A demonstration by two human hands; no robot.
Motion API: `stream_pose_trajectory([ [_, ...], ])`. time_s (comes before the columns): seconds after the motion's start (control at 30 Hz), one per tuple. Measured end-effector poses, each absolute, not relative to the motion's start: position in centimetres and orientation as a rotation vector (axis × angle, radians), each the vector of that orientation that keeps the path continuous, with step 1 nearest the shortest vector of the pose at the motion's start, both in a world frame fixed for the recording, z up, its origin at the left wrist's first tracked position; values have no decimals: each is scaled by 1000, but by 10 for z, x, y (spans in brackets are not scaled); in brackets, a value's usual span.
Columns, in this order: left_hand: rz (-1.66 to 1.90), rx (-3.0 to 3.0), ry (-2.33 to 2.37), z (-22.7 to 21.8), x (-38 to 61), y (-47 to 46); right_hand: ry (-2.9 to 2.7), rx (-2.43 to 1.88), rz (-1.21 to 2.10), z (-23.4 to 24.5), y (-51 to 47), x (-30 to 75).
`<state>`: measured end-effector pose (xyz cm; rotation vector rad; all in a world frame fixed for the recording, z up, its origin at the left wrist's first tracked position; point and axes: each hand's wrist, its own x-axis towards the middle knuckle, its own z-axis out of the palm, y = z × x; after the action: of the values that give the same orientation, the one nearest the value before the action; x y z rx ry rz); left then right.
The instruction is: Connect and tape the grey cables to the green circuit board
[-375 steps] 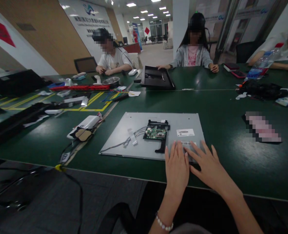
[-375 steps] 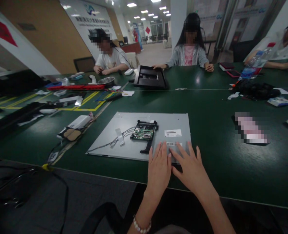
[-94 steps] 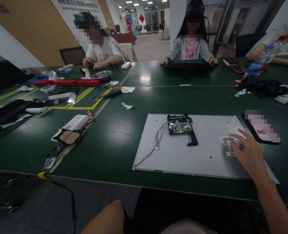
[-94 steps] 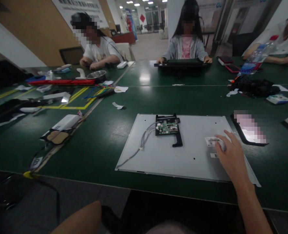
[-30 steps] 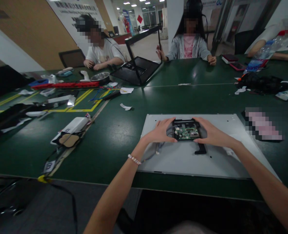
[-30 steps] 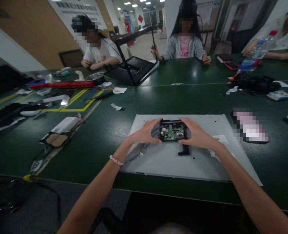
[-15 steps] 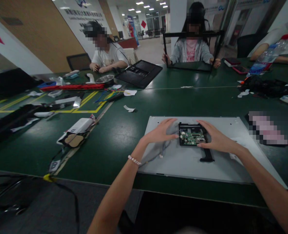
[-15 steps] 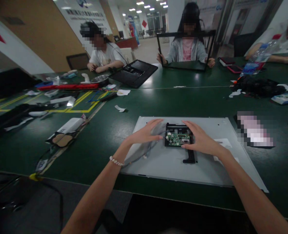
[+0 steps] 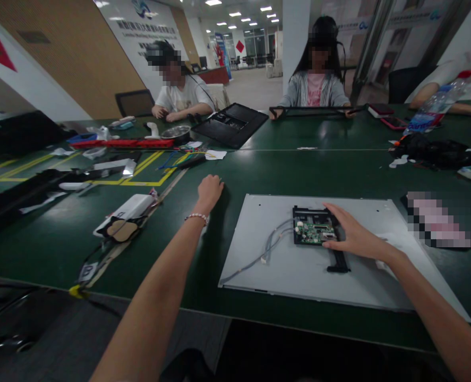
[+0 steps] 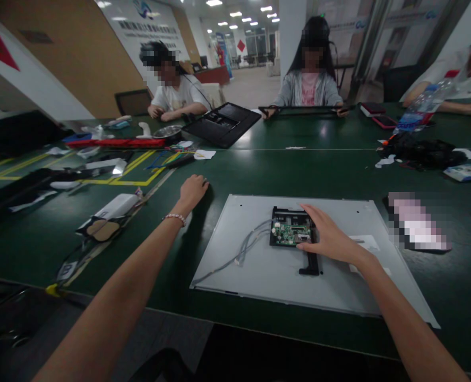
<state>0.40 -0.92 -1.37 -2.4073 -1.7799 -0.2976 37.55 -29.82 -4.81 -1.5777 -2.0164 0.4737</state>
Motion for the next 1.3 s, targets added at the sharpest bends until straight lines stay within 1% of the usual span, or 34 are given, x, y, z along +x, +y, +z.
stream_pose_trajectory([
  [0.27, -214, -2366, -1770, -6, -2, 0, -2031, -1604, 462, -50, -298, 377],
  [0.4, -166, -2369, -1728, 4, 8, -16, -2036, -1630, 453, -52, -298, 377],
  [0.57, -165, -2527, -1493, 10, 47, -73, -2040, -1646, 471, -54, -298, 378],
  [0.77, -127, -2857, -1019, 4, 87, -133, -2039, -1631, 466, -52, -299, 379],
  [1.03, -411, -3004, -836, -14, 82, -132, -2057, -1637, 426, -52, -299, 379],
  [1.2, -516, -3020, -828, -21, 70, -122, -2059, -1640, 433, -50, -300, 378],
  [1.3, -516, -3020, -740, -22, 69, -120, -2065, -1631, 430, -49, -300, 378],
])
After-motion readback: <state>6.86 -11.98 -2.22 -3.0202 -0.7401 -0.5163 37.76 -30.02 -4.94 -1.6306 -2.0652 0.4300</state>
